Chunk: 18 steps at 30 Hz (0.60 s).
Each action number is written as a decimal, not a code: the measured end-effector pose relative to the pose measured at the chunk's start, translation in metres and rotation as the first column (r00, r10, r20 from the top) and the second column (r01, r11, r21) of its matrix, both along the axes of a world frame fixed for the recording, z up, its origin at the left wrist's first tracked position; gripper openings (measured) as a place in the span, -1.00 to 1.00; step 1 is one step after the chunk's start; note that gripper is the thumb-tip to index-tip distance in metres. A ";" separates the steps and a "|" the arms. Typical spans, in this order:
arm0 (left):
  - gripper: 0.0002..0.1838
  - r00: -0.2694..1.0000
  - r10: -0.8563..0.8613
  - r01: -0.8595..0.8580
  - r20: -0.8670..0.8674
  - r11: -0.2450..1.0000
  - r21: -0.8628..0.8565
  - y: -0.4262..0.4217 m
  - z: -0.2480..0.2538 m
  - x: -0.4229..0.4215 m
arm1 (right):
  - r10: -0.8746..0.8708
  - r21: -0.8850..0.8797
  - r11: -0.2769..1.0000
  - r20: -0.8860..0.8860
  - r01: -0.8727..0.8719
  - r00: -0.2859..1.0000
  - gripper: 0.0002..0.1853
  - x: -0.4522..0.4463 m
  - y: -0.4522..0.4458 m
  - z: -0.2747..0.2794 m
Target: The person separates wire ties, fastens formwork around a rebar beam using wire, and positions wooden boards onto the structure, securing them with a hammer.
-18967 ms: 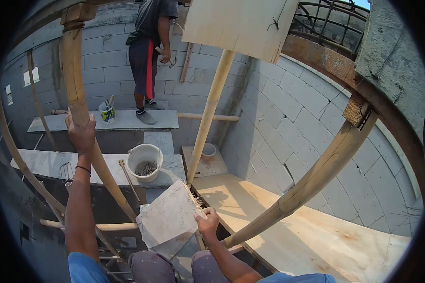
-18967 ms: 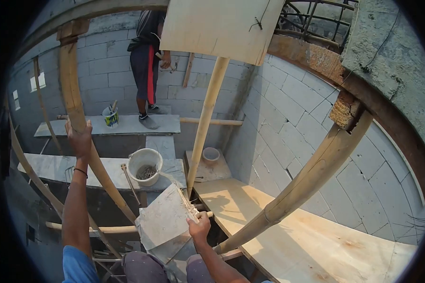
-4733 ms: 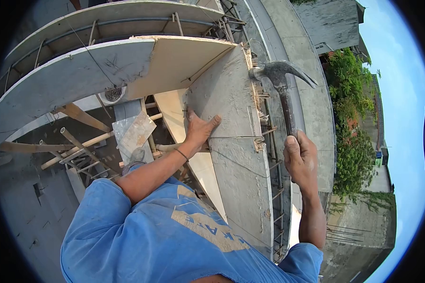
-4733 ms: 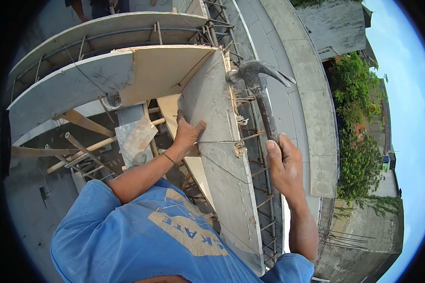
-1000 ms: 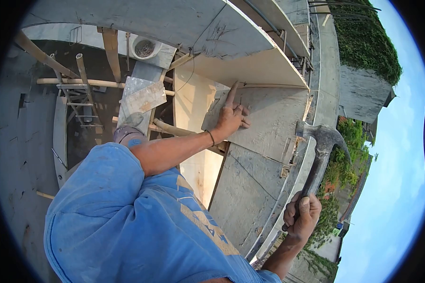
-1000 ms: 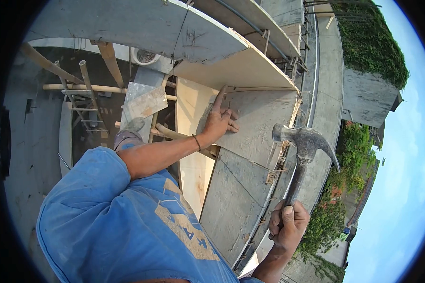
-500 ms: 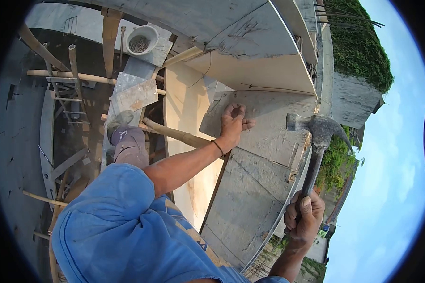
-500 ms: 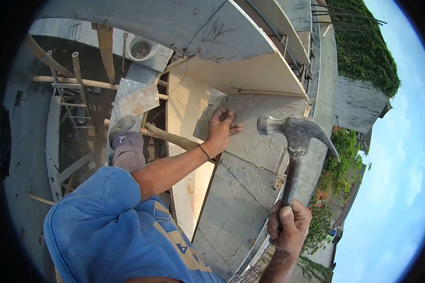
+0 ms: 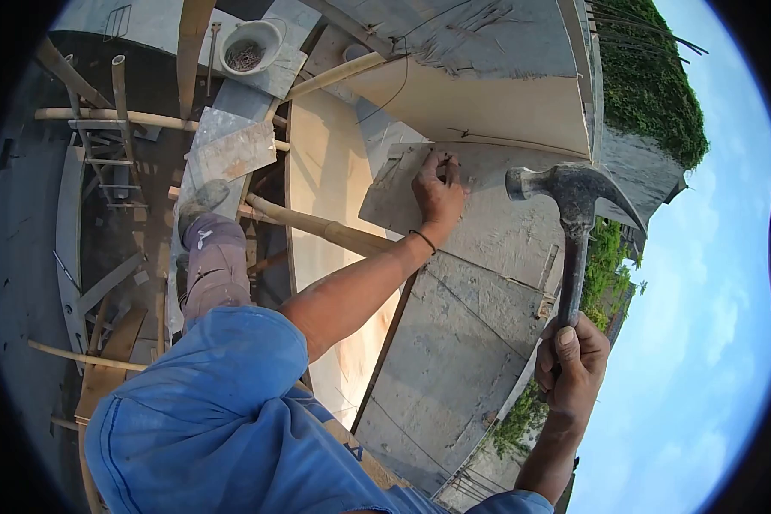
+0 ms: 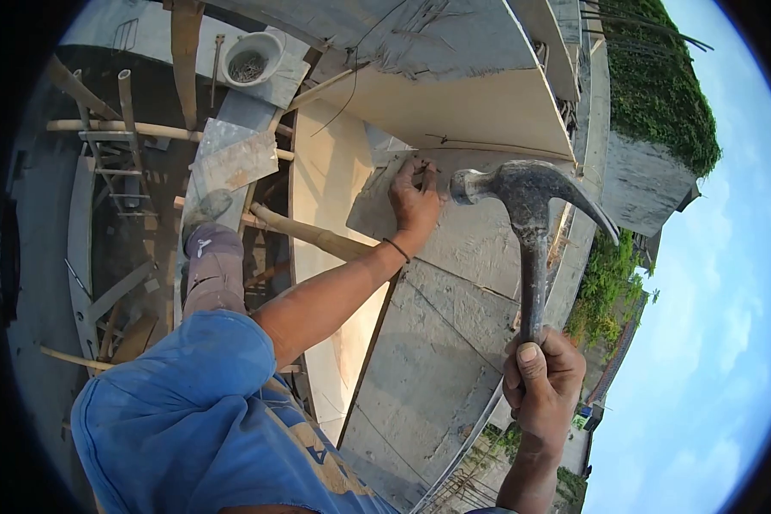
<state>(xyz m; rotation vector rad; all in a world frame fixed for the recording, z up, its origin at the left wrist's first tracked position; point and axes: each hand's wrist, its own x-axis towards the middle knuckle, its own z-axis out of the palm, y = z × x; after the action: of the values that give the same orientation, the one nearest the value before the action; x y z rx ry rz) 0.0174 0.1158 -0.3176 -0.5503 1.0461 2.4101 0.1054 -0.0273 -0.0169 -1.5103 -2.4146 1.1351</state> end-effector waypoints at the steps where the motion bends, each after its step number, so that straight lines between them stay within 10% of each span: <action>1: -0.89 1.000 0.000 0.000 0.000 1.000 0.004 0.000 0.000 0.000 | 0.018 0.053 0.998 0.057 -0.021 0.998 -0.63 -0.005 0.003 0.001; 6: -0.88 0.995 -0.098 0.098 0.031 0.995 0.014 -0.012 0.008 -0.007 | 0.180 0.179 0.955 0.283 -0.236 0.942 -0.64 -0.043 0.031 -0.002; 8: -0.87 0.993 -0.114 0.114 -0.010 0.993 -0.012 -0.006 0.001 -0.003 | 0.353 0.355 0.671 0.619 -0.651 0.702 -0.64 -0.061 0.043 -0.011; 18: -0.89 0.997 -0.034 0.034 -0.074 0.999 -0.008 -0.002 0.000 0.001 | 0.240 0.232 0.457 0.898 -0.859 0.370 -0.65 -0.112 0.053 -0.072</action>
<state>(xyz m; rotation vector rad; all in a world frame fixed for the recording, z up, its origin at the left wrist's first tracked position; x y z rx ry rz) 0.0188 0.1139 -0.3178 -0.4450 1.0852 2.4142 -0.0069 0.0254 -0.0893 -0.8218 -3.4872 -0.7892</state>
